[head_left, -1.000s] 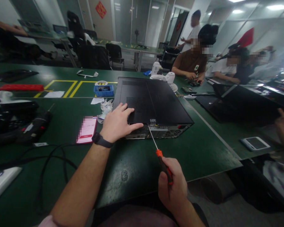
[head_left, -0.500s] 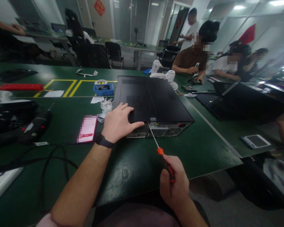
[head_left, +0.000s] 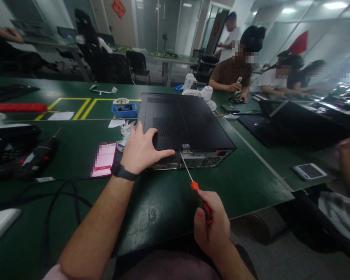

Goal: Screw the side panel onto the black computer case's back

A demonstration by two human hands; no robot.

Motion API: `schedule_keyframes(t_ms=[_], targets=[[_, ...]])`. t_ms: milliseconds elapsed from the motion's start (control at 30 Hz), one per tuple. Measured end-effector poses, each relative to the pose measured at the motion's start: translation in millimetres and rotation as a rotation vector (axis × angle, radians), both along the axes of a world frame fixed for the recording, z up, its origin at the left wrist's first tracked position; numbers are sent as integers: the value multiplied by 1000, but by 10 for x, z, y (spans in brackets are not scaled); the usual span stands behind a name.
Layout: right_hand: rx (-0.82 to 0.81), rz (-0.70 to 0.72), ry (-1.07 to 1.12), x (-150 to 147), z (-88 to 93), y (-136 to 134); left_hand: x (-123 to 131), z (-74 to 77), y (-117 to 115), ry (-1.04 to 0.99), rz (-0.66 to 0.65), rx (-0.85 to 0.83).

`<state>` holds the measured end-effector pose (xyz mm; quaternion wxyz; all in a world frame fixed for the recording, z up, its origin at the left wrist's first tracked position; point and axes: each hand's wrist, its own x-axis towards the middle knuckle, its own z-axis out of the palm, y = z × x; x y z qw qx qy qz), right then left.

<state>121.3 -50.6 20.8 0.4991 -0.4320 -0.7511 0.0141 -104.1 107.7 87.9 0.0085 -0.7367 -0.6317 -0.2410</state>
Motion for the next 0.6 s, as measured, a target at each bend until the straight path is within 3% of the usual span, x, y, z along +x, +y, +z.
schedule_keyframes(t_ms=[600], targets=[[43, -15, -10, -7, -18, 9, 7, -8, -3, -90, -16, 34]])
